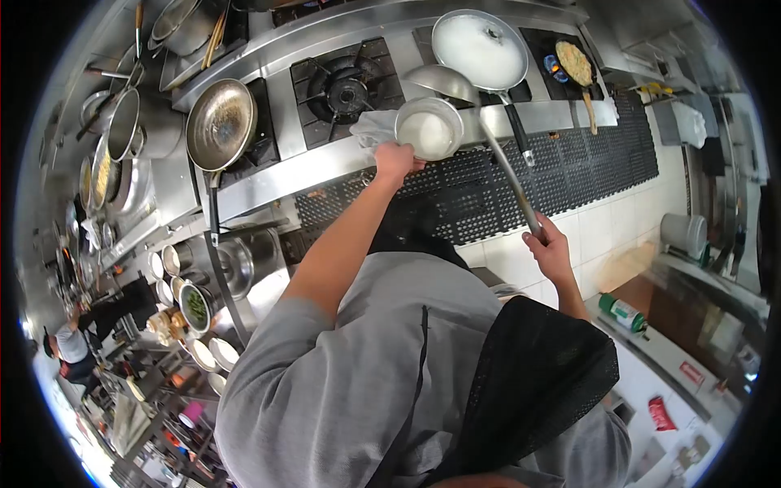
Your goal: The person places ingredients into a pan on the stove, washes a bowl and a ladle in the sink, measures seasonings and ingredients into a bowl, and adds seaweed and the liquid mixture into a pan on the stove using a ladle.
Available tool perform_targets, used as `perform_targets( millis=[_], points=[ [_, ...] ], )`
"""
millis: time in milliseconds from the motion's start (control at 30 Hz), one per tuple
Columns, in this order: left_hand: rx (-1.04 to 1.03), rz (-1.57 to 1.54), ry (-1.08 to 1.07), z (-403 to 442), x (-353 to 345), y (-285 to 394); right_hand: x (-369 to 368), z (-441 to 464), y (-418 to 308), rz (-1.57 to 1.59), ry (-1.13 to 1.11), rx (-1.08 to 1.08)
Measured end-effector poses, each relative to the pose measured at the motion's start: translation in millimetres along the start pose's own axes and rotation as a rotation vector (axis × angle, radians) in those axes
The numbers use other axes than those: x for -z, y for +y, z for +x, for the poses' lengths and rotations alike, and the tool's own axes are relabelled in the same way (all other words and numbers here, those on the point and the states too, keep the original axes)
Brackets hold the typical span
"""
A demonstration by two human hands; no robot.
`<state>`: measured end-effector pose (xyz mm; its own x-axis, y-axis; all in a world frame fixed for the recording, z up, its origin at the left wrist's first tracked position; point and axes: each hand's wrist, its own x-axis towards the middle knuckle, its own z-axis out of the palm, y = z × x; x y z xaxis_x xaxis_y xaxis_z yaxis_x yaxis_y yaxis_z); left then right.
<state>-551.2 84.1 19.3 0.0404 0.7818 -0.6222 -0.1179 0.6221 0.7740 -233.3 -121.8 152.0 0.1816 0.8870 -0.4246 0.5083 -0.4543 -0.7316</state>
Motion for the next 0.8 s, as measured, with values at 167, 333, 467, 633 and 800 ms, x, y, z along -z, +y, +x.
perform_targets(
  millis=[167, 333, 467, 633, 800],
  points=[
    [-0.077, 0.170, 0.171, 12.5, -19.0, -12.5, 30.7, 24.3, -42.5, -0.365, -0.123, 0.112],
    [0.127, -0.291, -0.015, -1.7, -43.3, -23.1, 17.0, 51.5, -28.8, -0.850, -0.115, 0.250],
    [-0.020, -0.405, 0.022, 14.4, -61.7, -41.1, 17.4, 67.4, -41.5, -0.755, -0.224, 0.225],
    [-0.117, -0.343, 0.287, 9.4, -78.6, -31.7, 82.9, 108.1, -59.1, -0.555, -0.422, 0.225],
    [-0.154, -0.297, 0.426, -5.0, -116.2, -27.0, 100.1, 150.1, -42.7, -0.784, -0.487, 0.429]
  ],
)
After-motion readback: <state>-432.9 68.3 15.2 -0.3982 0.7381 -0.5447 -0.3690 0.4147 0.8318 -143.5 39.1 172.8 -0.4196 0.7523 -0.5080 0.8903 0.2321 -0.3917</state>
